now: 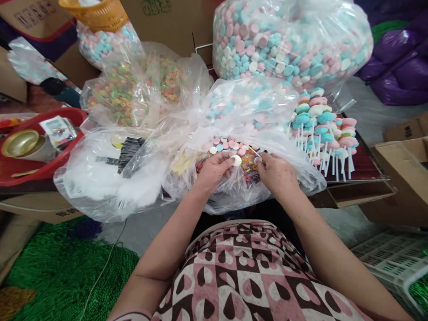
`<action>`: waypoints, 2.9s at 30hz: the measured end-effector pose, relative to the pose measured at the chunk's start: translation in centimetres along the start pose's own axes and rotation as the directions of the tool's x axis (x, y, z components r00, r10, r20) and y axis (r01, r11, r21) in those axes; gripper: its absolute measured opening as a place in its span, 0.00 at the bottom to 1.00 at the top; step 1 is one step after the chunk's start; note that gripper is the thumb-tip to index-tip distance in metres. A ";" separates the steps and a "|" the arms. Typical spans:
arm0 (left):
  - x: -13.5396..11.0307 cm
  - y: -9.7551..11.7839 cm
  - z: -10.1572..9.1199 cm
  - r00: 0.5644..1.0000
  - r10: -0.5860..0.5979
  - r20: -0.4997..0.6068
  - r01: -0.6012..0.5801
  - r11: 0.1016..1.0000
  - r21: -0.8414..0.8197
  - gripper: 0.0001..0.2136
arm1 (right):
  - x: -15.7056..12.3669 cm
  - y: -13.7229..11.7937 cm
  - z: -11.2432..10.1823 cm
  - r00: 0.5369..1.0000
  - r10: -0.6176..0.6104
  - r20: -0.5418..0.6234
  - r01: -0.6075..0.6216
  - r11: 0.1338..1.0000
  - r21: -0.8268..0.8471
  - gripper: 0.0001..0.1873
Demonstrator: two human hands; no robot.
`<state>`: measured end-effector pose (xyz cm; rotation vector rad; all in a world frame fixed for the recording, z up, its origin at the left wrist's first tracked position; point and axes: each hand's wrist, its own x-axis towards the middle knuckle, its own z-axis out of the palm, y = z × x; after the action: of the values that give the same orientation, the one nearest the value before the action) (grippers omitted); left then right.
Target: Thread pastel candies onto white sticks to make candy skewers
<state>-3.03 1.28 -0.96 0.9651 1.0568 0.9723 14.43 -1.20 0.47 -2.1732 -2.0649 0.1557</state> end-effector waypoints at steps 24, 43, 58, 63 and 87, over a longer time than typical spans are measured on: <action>-2.7 -1.0 2.2 0.989 0.122 0.078 -0.105 0.974 -0.200 0.12 | -1.5 -0.9 -1.3 0.986 0.103 0.133 -0.166 0.463 0.871 0.16; -2.7 -1.0 2.5 0.998 -0.038 0.056 0.048 0.980 -0.193 0.14 | -3.7 -0.7 -2.2 0.971 0.078 0.227 -0.240 0.274 0.931 0.23; -2.4 -2.1 2.2 0.999 -0.034 0.015 0.037 0.957 -0.288 0.17 | -8.2 -0.1 -2.5 0.941 -0.131 0.312 -0.169 0.615 0.770 0.22; -2.6 -2.3 2.3 0.999 0.015 0.037 -0.006 0.977 -0.213 0.14 | -8.2 0.0 -2.4 0.950 -0.098 0.295 -0.171 0.628 0.759 0.23; -3.5 -2.8 2.6 0.931 0.333 0.147 -0.364 0.865 0.345 0.10 | -8.1 0.3 -0.6 0.868 -0.040 0.495 -0.472 0.240 0.848 0.22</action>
<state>-0.78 -3.18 -2.25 1.5374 1.0328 1.0343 14.37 -9.36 0.86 -1.5473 -1.0479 1.6070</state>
